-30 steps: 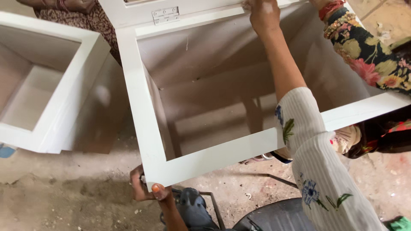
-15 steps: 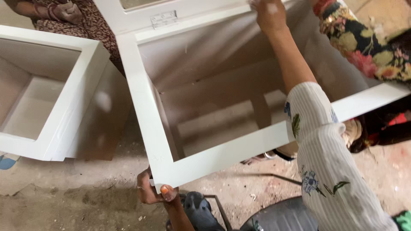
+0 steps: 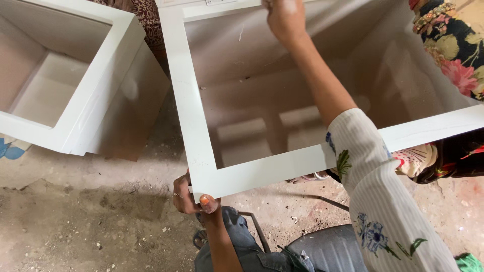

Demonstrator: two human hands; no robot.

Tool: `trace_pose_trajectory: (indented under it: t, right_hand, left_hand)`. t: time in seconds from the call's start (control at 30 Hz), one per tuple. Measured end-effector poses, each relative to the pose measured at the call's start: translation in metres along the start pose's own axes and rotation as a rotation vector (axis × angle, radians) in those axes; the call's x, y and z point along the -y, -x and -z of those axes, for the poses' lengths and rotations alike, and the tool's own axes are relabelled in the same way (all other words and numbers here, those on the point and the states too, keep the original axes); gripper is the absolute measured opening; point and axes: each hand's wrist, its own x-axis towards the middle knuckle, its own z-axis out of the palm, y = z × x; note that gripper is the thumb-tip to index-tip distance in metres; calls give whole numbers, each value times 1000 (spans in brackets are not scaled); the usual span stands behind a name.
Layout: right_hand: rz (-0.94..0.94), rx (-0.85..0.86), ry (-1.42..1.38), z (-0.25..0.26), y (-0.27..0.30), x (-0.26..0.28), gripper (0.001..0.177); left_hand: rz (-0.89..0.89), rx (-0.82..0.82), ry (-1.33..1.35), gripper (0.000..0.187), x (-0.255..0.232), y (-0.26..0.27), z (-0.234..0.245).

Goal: The person sands the edges and corners of a white wooden cabinet using a sanding block. They work on the top rim and side edges, then move to the lower front edge, smoothing the surface by hand.

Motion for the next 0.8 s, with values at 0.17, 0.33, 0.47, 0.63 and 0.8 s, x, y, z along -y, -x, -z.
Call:
trace_pose_trajectory:
  t: [0.17, 0.33, 0.47, 0.63, 0.8]
  right_hand:
    - [-281, 22, 80, -55, -29, 94, 17]
    - [-147, 58, 46, -115, -50, 183, 20]
    - [70, 112, -100, -128, -68, 182, 14]
    - [125, 100, 12, -128, -59, 175, 16]
    - [118, 137, 148, -133, -59, 188, 9]
  left_hand:
    - [34, 56, -30, 81, -10, -13, 0]
    - [36, 75, -71, 85, -10, -14, 6]
    - [42, 98, -95, 88, -9, -14, 7]
    - [44, 88, -88, 88, -11, -14, 9]
    - [38, 86, -77, 88, -12, -16, 4]
